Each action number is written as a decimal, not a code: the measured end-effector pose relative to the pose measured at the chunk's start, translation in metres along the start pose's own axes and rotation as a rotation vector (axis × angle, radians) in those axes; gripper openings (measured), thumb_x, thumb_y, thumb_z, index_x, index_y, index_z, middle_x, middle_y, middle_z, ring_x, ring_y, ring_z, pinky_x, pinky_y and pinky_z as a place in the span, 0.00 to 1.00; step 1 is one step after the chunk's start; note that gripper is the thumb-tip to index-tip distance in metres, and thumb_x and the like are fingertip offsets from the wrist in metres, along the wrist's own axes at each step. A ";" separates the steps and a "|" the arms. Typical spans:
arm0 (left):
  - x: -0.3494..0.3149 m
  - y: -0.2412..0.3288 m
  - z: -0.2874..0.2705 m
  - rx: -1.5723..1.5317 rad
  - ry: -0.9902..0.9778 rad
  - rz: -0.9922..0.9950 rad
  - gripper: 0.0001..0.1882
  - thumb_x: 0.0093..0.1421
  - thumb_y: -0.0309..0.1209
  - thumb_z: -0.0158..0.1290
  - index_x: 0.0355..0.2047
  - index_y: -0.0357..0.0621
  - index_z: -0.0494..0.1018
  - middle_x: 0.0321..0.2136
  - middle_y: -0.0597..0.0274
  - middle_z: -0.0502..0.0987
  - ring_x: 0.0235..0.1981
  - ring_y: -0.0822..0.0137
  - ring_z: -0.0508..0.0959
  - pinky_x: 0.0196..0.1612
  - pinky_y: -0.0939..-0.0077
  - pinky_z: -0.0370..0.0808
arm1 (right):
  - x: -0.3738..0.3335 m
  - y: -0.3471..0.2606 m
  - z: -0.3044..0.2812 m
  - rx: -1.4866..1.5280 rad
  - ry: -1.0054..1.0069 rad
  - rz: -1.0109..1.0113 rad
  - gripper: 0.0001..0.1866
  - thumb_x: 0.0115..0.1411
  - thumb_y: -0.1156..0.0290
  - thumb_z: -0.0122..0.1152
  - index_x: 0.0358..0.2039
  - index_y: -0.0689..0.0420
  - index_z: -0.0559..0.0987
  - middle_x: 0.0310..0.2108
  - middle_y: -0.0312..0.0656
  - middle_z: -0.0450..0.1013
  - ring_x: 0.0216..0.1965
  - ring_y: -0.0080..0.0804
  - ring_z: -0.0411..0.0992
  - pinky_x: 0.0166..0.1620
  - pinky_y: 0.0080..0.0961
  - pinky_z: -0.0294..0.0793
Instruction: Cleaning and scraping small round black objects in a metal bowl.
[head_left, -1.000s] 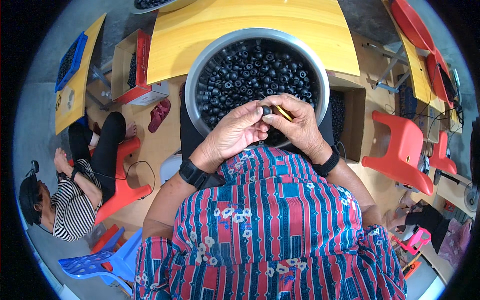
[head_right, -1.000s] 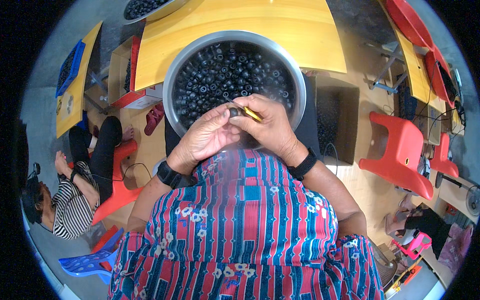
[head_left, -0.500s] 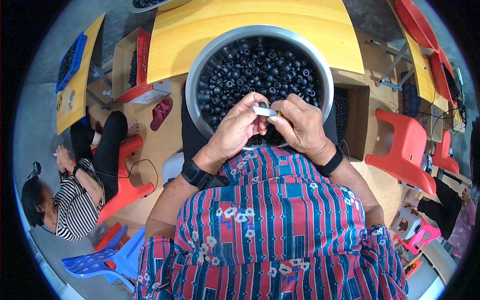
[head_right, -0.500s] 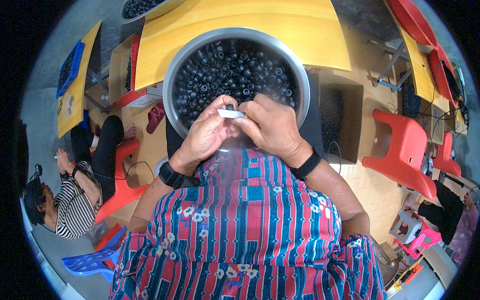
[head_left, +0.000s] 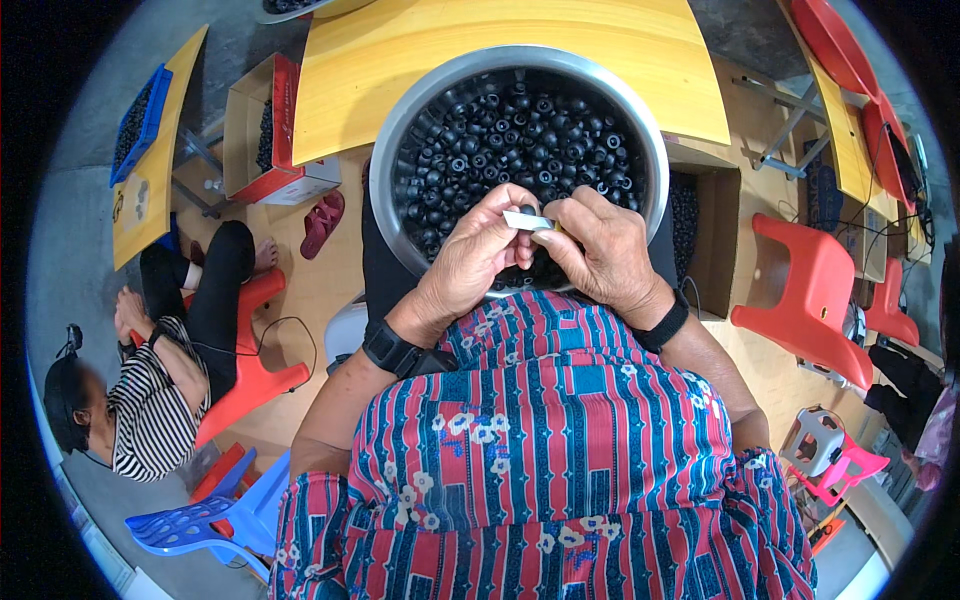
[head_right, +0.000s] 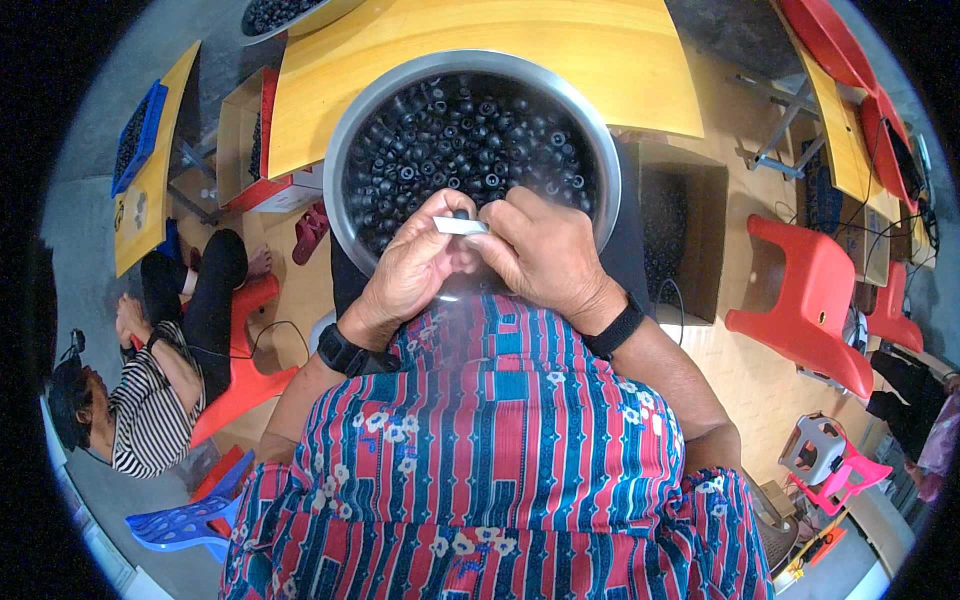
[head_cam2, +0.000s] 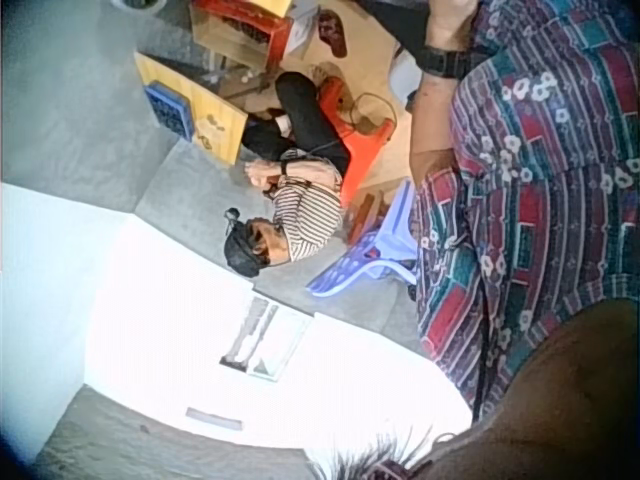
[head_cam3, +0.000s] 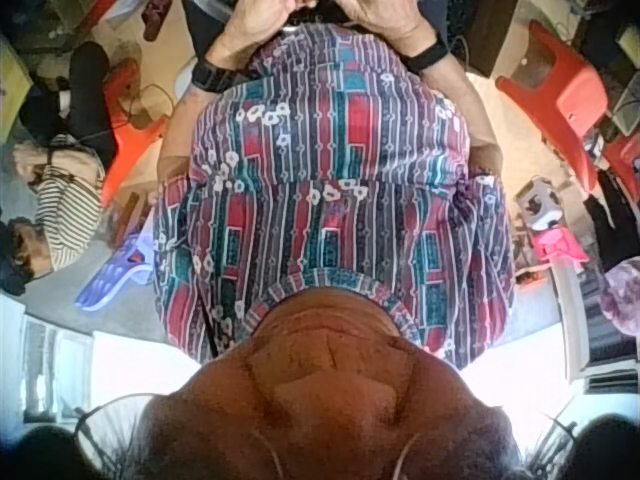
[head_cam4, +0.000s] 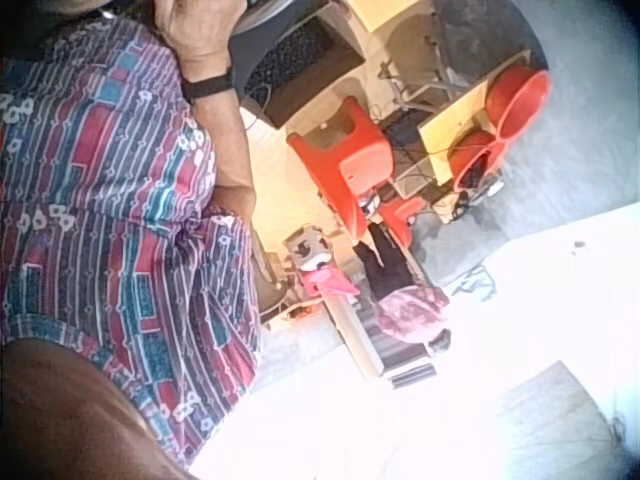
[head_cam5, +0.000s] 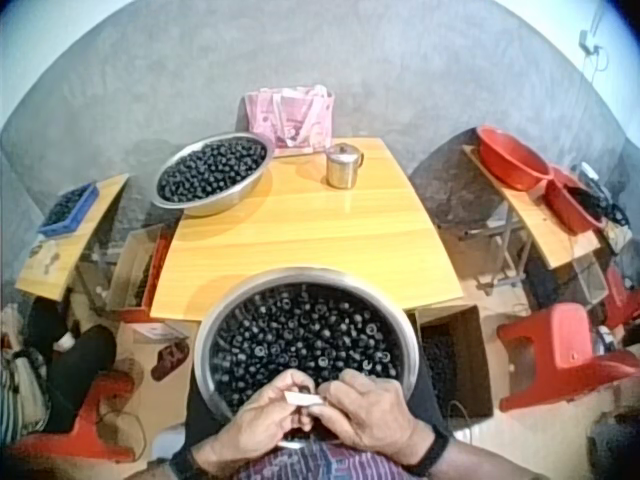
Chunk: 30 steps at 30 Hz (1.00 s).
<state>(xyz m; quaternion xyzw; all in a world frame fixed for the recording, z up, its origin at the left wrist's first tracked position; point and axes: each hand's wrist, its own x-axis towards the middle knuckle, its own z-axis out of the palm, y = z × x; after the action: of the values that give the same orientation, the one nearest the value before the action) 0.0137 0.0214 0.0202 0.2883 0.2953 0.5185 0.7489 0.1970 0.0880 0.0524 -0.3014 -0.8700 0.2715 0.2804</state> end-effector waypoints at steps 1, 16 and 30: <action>0.000 0.000 0.000 -0.001 0.000 0.001 0.14 0.70 0.41 0.45 0.47 0.44 0.65 0.36 0.69 0.69 0.35 0.79 0.68 0.40 0.82 0.67 | 0.000 0.000 0.000 0.008 0.000 0.004 0.10 0.56 0.62 0.64 0.33 0.54 0.77 0.25 0.42 0.68 0.26 0.43 0.73 0.28 0.36 0.73; 0.004 -0.001 0.003 0.000 0.047 0.085 0.13 0.72 0.40 0.43 0.44 0.44 0.66 0.30 0.70 0.66 0.32 0.78 0.66 0.40 0.80 0.69 | 0.001 0.000 0.005 0.162 -0.023 0.136 0.10 0.60 0.63 0.60 0.30 0.56 0.76 0.24 0.47 0.69 0.27 0.49 0.72 0.32 0.39 0.71; -0.001 0.001 0.009 -0.035 0.066 0.085 0.12 0.72 0.39 0.43 0.44 0.45 0.65 0.32 0.69 0.65 0.33 0.77 0.66 0.41 0.79 0.67 | 0.004 0.015 0.012 0.466 0.168 0.201 0.10 0.59 0.70 0.62 0.39 0.60 0.80 0.29 0.48 0.75 0.31 0.43 0.75 0.38 0.30 0.73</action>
<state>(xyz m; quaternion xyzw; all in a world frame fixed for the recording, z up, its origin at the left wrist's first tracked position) 0.0195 0.0199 0.0276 0.2702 0.2981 0.5644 0.7209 0.1919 0.0973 0.0352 -0.3352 -0.7232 0.4650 0.3852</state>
